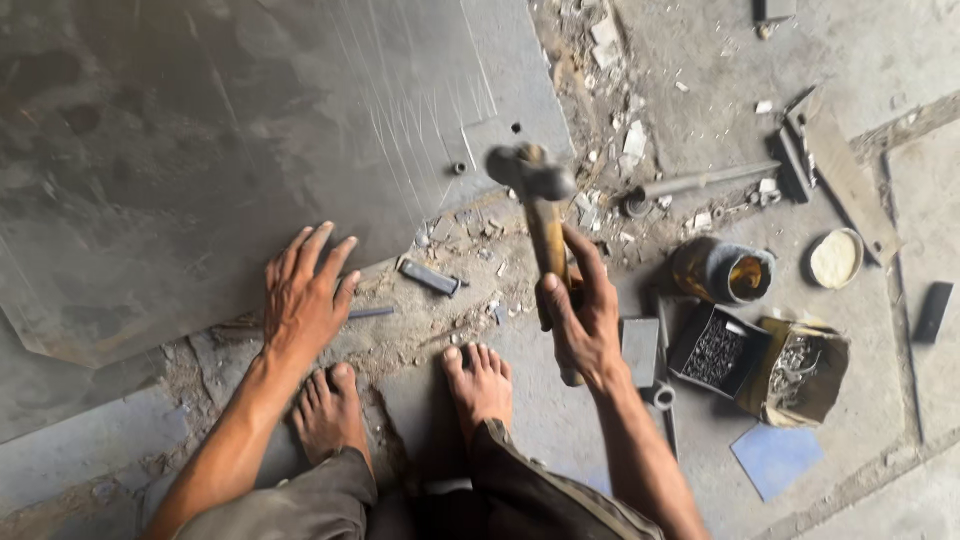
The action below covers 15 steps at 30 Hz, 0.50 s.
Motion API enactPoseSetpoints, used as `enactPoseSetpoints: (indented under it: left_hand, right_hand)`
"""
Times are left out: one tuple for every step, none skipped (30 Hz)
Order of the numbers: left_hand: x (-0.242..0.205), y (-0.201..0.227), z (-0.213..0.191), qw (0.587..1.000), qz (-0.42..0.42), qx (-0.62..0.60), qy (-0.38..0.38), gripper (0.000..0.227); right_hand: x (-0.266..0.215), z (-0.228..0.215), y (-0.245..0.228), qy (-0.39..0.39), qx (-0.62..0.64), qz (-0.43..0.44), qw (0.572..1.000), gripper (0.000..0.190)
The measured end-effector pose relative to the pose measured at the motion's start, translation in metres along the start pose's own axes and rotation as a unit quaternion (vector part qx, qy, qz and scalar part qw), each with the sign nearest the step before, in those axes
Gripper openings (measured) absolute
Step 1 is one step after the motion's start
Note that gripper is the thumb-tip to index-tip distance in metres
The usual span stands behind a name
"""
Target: The person hammers a metal sheet on the floor using a hammer and a metal punch. They repeatedly position the punch on the sheet and strike it to create indentations or holes, occasionally lifting and repositioning the sheet.
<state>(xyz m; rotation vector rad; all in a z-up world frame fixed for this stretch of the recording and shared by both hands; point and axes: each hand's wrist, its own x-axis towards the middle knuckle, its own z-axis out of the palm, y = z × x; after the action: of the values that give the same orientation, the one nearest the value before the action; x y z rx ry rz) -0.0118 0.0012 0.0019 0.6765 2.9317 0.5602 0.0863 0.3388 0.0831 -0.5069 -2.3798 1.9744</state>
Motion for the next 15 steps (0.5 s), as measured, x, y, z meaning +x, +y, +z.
enactPoseSetpoints:
  left_hand:
    - [0.006,-0.001,0.0,1.0,0.005,0.0,0.007,0.047]
    - [0.012,0.0,0.001,1.0,0.009,-0.001,0.014,0.047]
    - [0.012,0.002,0.003,1.0,0.01,-0.004,0.013,0.047]
    - [0.013,0.003,0.005,1.0,0.015,-0.004,0.01,0.046]
    - [0.016,0.002,0.006,1.0,0.02,-0.003,0.008,0.046]
    - [0.019,0.001,0.007,1.0,0.024,-0.001,0.005,0.046]
    - [0.022,0.001,0.008,1.0,0.027,0.002,0.003,0.046]
    - [0.026,0.001,0.008,1.0,0.03,0.006,0.001,0.046]
    - [0.029,0.003,0.009,0.999,0.035,0.008,0.001,0.046]
    - [0.029,0.007,0.007,0.999,0.035,0.006,-0.005,0.046]
    - [0.036,0.008,0.005,0.999,0.044,0.006,-0.008,0.046]
    - [0.043,0.009,0.003,0.999,0.053,0.006,-0.01,0.046]
    - [0.056,0.01,0.003,0.998,0.062,-0.004,0.007,0.045]
    - [0.069,0.012,0.006,0.997,0.071,-0.015,0.024,0.045]
    - [0.066,0.017,0.01,0.996,0.077,-0.032,0.019,0.045]
  right_hand:
    - [0.005,0.0,-0.017,-0.003,-0.039,-0.05,0.998,0.055]
    - [0.011,0.003,-0.028,-0.006,-0.078,-0.1,0.992,0.059]
    - [0.01,0.002,-0.036,-0.002,-0.084,-0.144,0.986,0.055]
    - [0.008,-0.002,-0.04,0.002,-0.09,-0.188,0.978,0.051]
    - [0.007,-0.004,-0.039,0.006,-0.094,-0.231,0.968,0.048]
    - [0.008,0.002,-0.031,0.015,-0.094,-0.191,0.977,0.048]
    - [0.009,0.013,-0.019,0.025,-0.096,-0.149,0.984,0.048]
    - [0.008,0.024,-0.007,0.035,-0.097,-0.107,0.989,0.048]
    - [0.028,0.036,0.01,-0.002,-0.148,0.002,0.989,0.051]
    - [0.05,0.046,0.025,-0.039,-0.196,0.11,0.974,0.053]
    - [0.05,0.05,0.033,-0.041,-0.205,0.059,0.976,0.054]
    - [0.048,0.054,0.039,-0.044,-0.214,0.009,0.976,0.055]
    - [0.056,0.056,0.041,-0.051,-0.224,-0.053,0.972,0.056]
    - [0.068,0.054,0.041,-0.044,-0.234,-0.049,0.97,0.056]
    - [0.062,0.05,0.039,-0.042,-0.243,-0.022,0.969,0.056]
